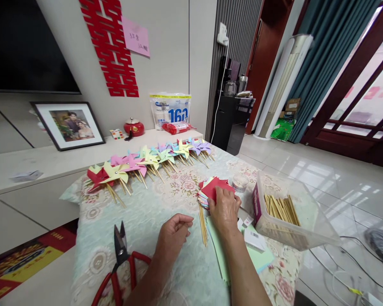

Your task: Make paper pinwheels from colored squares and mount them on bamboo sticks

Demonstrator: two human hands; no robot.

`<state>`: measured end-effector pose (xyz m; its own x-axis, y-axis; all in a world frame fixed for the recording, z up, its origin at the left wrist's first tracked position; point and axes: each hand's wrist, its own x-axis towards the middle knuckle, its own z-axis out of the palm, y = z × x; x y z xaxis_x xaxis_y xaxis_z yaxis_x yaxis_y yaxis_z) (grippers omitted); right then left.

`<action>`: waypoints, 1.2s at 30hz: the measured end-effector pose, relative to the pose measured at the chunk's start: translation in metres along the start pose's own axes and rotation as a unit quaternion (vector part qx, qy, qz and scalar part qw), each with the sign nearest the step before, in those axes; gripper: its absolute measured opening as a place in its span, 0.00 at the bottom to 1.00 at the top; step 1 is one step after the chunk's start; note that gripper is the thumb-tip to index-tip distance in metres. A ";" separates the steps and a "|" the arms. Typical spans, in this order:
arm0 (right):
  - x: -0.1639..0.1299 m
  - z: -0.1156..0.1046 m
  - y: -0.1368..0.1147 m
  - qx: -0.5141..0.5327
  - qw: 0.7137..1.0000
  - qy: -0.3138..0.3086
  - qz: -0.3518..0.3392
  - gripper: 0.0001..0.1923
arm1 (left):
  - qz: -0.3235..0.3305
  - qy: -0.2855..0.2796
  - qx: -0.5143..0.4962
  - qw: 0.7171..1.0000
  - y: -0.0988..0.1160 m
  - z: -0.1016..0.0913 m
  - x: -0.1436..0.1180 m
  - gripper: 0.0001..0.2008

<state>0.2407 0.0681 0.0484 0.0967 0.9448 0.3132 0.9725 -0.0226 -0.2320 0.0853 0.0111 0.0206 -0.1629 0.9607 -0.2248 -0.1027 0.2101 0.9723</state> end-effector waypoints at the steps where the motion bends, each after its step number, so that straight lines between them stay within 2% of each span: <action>1: 0.000 0.000 0.000 0.000 1.000 -0.001 0.002 0.17 | -0.001 -0.001 0.000 1.000 0.000 0.000 0.000 0.09; 13: 0.001 -0.001 0.000 0.004 1.000 -0.016 0.011 0.15 | 0.006 -0.007 0.005 1.000 -0.003 0.000 0.001 0.11; 18: 0.001 -0.004 -0.002 0.016 1.000 0.004 -0.011 0.13 | 0.003 -0.008 0.003 1.000 -0.004 0.000 0.001 0.11; 23: -0.006 -0.018 -0.012 0.007 0.999 0.010 -0.031 0.14 | 0.008 -0.005 0.005 1.000 -0.005 0.000 0.002 0.12; 25: -0.011 -0.027 -0.021 -0.019 0.999 -0.014 -0.033 0.13 | 0.010 -0.006 0.005 1.000 -0.005 0.001 0.002 0.12; 29: -0.022 -0.037 -0.043 -0.024 0.987 -0.158 -0.012 0.14 | 0.017 -0.012 0.003 1.000 -0.004 0.001 0.001 0.11; 31: -0.024 -0.036 -0.049 -0.029 0.978 -0.205 -0.002 0.15 | 0.022 -0.016 0.008 1.000 -0.004 0.000 0.001 0.10; 36: -0.024 -0.025 -0.049 -0.033 0.978 -0.206 -0.005 0.17 | 0.021 -0.020 0.021 0.999 -0.005 -0.001 0.002 0.09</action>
<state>0.1961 0.0385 0.0756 0.0058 0.9963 -0.0857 0.9859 -0.0201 -0.1662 0.0847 0.0122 0.0155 -0.1272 0.9750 -0.1820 -0.0556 0.1762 0.9828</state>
